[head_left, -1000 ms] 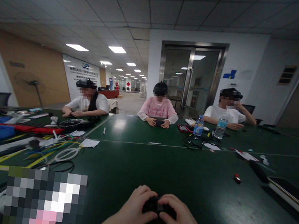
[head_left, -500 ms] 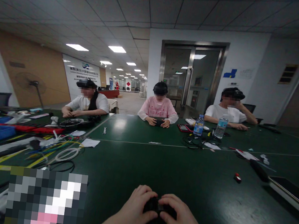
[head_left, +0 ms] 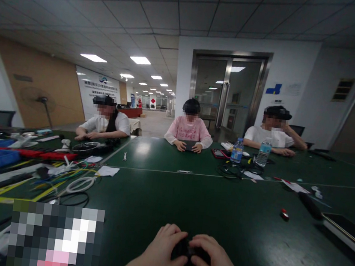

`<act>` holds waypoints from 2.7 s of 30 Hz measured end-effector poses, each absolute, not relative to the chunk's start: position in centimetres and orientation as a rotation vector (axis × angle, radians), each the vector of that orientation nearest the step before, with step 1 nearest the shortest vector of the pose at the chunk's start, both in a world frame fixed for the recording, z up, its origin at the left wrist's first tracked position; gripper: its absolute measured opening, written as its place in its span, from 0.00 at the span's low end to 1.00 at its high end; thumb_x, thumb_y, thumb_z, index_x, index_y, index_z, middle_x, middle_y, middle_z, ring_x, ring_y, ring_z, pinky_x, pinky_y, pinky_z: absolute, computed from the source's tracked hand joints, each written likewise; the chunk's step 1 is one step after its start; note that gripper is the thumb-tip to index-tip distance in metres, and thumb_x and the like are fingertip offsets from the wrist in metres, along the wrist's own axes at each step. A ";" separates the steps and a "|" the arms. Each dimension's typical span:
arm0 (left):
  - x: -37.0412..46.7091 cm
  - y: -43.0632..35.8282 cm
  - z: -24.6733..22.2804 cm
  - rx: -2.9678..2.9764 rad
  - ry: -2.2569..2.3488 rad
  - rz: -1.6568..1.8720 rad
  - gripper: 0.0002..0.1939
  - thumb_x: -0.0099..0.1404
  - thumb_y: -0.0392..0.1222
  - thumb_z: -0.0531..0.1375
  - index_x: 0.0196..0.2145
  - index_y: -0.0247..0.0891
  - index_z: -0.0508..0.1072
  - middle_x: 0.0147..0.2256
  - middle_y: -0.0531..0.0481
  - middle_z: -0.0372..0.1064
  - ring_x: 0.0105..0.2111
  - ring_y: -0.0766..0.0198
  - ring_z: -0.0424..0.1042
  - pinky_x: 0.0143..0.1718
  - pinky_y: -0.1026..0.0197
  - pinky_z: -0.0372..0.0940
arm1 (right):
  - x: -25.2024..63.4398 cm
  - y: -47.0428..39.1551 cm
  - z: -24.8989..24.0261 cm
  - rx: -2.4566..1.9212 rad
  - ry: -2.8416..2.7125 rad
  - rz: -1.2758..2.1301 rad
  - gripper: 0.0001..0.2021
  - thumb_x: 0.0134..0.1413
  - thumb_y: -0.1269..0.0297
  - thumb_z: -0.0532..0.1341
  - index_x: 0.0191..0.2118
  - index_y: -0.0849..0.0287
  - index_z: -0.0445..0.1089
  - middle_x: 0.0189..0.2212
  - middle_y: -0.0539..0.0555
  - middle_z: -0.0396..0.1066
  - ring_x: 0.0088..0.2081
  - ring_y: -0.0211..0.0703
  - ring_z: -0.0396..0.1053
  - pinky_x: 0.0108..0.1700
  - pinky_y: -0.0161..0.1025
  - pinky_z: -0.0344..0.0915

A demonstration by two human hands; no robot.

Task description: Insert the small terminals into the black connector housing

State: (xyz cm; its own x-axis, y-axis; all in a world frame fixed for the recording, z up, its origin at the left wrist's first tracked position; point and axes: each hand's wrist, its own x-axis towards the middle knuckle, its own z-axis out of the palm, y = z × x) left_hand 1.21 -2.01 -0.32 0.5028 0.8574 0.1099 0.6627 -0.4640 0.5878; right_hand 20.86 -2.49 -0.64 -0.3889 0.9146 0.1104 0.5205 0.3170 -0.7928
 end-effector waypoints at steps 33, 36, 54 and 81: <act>1.0 -1.9 0.2 2.171 1.220 0.593 0.17 0.55 0.38 0.60 0.44 0.41 0.67 0.46 0.47 0.63 0.45 0.56 0.61 0.48 0.56 0.57 | 21.0 -2.2 -0.4 -1.259 -1.854 0.936 0.11 0.52 0.63 0.58 0.42 0.54 0.71 0.47 0.54 0.69 0.52 0.48 0.64 0.57 0.46 0.56; 1.0 -2.0 0.3 2.142 1.227 0.603 0.16 0.55 0.37 0.60 0.43 0.41 0.68 0.46 0.48 0.63 0.46 0.56 0.61 0.48 0.57 0.57 | 21.7 -1.6 -0.3 -1.223 -1.610 1.067 0.16 0.50 0.55 0.59 0.44 0.57 0.70 0.42 0.55 0.73 0.48 0.50 0.67 0.53 0.47 0.60; 0.6 -1.9 0.0 2.077 1.227 0.599 0.17 0.57 0.40 0.61 0.45 0.43 0.67 0.46 0.50 0.62 0.45 0.57 0.61 0.47 0.57 0.58 | 24.7 -0.1 -0.3 -0.994 -0.619 1.298 0.13 0.48 0.59 0.59 0.42 0.52 0.68 0.35 0.51 0.73 0.39 0.48 0.72 0.41 0.45 0.69; 0.7 -1.8 0.1 2.144 1.273 0.505 0.19 0.57 0.41 0.60 0.47 0.44 0.65 0.48 0.50 0.61 0.47 0.56 0.60 0.49 0.56 0.56 | 23.9 -0.7 1.6 -0.810 -0.235 1.469 0.07 0.44 0.70 0.64 0.33 0.55 0.73 0.29 0.46 0.75 0.29 0.36 0.69 0.30 0.33 0.67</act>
